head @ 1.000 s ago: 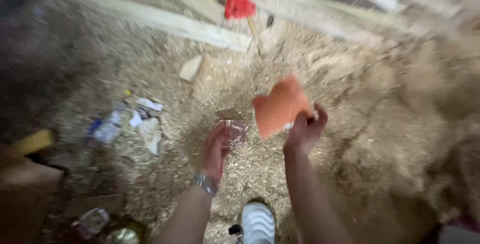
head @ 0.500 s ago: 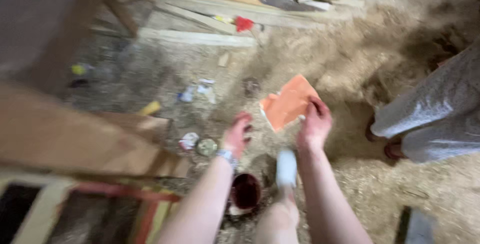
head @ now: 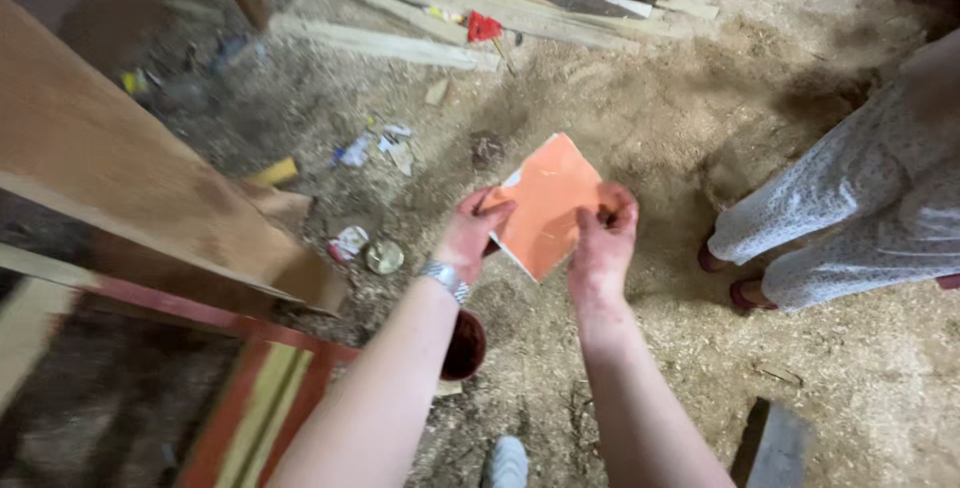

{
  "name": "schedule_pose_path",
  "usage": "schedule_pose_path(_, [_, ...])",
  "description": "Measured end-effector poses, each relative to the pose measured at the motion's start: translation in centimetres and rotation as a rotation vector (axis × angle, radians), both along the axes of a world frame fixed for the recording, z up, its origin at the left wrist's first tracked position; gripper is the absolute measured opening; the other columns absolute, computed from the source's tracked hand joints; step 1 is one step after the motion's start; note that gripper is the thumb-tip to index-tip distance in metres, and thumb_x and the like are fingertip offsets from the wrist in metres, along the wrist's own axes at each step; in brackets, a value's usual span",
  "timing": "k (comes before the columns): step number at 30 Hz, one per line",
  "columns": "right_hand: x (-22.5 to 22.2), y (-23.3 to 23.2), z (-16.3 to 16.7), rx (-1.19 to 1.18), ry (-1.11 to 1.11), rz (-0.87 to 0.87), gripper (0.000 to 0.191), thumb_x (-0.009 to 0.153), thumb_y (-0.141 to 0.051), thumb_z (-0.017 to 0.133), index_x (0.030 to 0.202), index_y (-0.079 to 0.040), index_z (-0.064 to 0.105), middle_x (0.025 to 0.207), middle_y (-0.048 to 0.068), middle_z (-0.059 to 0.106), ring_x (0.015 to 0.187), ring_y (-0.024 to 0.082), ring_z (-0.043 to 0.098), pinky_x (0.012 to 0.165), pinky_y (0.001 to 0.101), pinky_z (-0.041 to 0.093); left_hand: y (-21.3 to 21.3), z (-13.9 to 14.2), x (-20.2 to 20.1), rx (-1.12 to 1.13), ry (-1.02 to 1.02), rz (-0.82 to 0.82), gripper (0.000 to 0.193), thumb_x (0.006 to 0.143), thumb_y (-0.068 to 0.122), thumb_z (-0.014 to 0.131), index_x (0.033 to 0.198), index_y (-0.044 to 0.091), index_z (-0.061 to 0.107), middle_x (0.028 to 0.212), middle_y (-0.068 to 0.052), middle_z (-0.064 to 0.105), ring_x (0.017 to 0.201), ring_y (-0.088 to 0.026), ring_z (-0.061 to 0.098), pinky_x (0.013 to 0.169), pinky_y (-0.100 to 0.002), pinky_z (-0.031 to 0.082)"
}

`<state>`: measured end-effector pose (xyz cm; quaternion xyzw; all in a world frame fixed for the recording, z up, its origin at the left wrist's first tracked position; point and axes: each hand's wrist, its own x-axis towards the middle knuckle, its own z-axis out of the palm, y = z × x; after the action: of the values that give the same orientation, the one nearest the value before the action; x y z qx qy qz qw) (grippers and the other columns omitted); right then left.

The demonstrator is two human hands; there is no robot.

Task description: The person sits on the floor in front of a wooden chair frame and wipes a reddish wood stain onto its rails and legs using a cloth, dipping the cloth into a stain container. They then use a piece of sandpaper to sand the stained rails and continue wiping stain over the frame.

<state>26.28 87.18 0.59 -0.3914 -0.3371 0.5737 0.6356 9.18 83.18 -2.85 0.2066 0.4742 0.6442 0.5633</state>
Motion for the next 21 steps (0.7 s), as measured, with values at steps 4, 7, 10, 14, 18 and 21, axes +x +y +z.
schedule_pose_path(4, [-2.3,-1.8,-4.9,-0.135,0.080,0.087,0.071,0.083,0.009,0.065,0.141,-0.025,0.039,0.128,0.004,0.063,0.117,0.022,0.063,0.099,0.0416,0.054,-2.5,-5.8,-1.2,0.073,-0.130,0.046,0.038,0.089,0.011,0.074,0.126,0.005,0.067,0.108,-0.003,0.075,0.095,-0.014,0.072,0.083,-0.034,0.059])
schedule_pose_path(7, [-4.3,-4.0,-9.8,-0.279,0.152,0.337,0.058,0.090,-0.001,0.065,0.143,-0.012,0.045,0.130,0.010,0.065,0.118,0.029,0.065,0.098,0.0490,0.056,-6.4,-9.6,-2.3,0.056,-0.162,0.129,0.035,0.090,0.011,0.075,0.123,0.007,0.067,0.107,-0.002,0.075,0.096,-0.013,0.072,0.082,-0.034,0.059])
schedule_pose_path(10, [-5.2,-6.5,-14.5,-0.262,0.195,0.554,0.053,0.095,-0.008,0.064,0.146,-0.005,0.048,0.133,0.012,0.065,0.122,0.031,0.065,0.102,0.0508,0.055,-11.0,-13.5,-3.6,-0.036,-0.144,0.179,0.033,0.091,0.013,0.074,0.123,0.008,0.067,0.106,-0.003,0.074,0.096,-0.014,0.069,0.079,-0.034,0.056])
schedule_pose_path(14, [-5.9,-9.8,-18.5,-0.265,0.086,0.649,0.053,0.094,-0.016,0.059,0.145,-0.013,0.047,0.133,0.008,0.065,0.122,0.030,0.065,0.101,0.0512,0.055,-15.7,-18.4,-5.3,0.000,0.199,0.210,0.036,0.090,0.013,0.074,0.124,0.007,0.064,0.107,-0.005,0.072,0.094,-0.015,0.067,0.082,-0.033,0.054])
schedule_pose_path(18, [-8.4,-13.8,-20.0,-0.047,0.196,0.773,0.055,0.098,-0.014,0.059,0.150,-0.005,0.044,0.143,0.016,0.061,0.130,0.035,0.063,0.112,0.0528,0.052,-23.2,-22.7,-5.7,-0.016,0.447,0.284,0.037,0.097,0.017,0.069,0.131,0.006,0.058,0.117,-0.001,0.069,0.106,-0.010,0.064,0.095,-0.027,0.049])
schedule_pose_path(21, [-10.2,-18.1,-20.1,-0.013,0.237,0.788,0.054,0.102,-0.020,0.055,0.152,-0.009,0.039,0.145,0.012,0.057,0.131,0.033,0.060,0.111,0.0537,0.050,-30.3,-24.5,-2.2,0.013,0.371,0.292,0.026,0.099,0.012,0.064,0.120,-0.002,0.067,0.101,-0.008,0.071,0.093,-0.016,0.066,0.088,-0.030,0.053])
